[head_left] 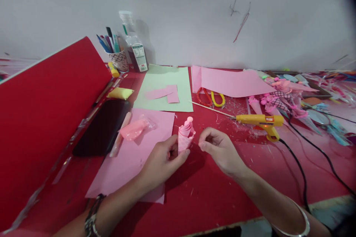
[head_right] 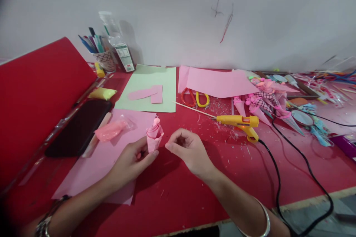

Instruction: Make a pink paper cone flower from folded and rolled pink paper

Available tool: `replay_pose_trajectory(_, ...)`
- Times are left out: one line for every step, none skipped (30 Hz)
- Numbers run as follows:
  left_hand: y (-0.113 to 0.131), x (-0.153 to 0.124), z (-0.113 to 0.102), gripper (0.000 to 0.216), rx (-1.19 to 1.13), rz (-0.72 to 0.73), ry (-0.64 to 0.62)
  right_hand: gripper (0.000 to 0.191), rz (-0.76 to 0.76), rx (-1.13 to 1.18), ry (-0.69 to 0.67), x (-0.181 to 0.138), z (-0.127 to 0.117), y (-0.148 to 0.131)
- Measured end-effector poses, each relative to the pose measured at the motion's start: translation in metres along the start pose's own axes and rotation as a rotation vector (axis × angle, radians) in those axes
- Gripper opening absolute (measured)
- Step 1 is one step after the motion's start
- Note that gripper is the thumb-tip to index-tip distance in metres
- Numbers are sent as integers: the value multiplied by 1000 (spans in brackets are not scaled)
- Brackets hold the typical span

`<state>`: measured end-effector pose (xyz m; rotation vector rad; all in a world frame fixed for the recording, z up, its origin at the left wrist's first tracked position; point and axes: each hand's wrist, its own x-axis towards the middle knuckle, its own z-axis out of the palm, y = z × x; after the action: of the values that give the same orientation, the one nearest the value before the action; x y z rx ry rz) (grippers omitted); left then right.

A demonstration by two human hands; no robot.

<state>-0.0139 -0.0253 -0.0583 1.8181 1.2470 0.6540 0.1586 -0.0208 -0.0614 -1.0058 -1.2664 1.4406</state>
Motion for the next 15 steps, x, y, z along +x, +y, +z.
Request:
replay_pose_trajectory(0, 0, 0, 19, 6, -2, 2, 6, -8, 24, 13, 0, 0, 1)
replay_pose_trajectory(0, 0, 0, 19, 13, -4, 2, 4, -12, 43, 29, 0, -1, 2)
replay_pose_trajectory(0, 0, 0, 19, 22, -7, -2, 2, -13, 57, 48, 0, -1, 3)
replay_pose_trajectory(0, 0, 0, 20, 32, -11, -8, 2, -14, 65, 77, 1, -2, 3)
replay_pose_trajectory(0, 1, 0, 20, 42, -15, -15, 6, -17, 67, 115, 1, -3, 4)
replay_pose_trajectory(0, 1, 0, 21, 52, -18, -23, 10, -24, 68, 158, 1, -3, 4)
replay_pose_trajectory(0, 0, 0, 22, 60, -21, -30, 13, -33, 69, 197, 2, -4, 4)
replay_pose_trajectory(0, 0, 0, 23, 66, -22, -35, 16, -43, 68, 232, 2, -4, 4)
replay_pose_trajectory(0, 0, 0, 24, 71, -22, -40, 16, -51, 68, 263, 2, -4, 4)
replay_pose_trajectory(0, -1, 1, 24, 76, -22, -43, 15, -54, 68, 286, 3, -4, 3)
replay_pose_trajectory(0, -1, 1, 24, 81, -20, -47, 12, -50, 66, 305, 3, -4, 3)
replay_pose_trajectory(0, -1, 1, 25, 87, -19, -48, 11, -40, 62, 321, 3, -4, 3)
replay_pose_trajectory(0, -1, 1, 26, 92, -18, -48, 12, -28, 58, 336, 4, -4, 3)
replay_pose_trajectory(0, -1, 1, 26, 97, -16, -48, 14, -16, 58, 346, 4, -4, 3)
replay_pose_trajectory(0, -1, 1, 27, 102, -14, -47, 15, -8, 59, 351, 4, -4, 2)
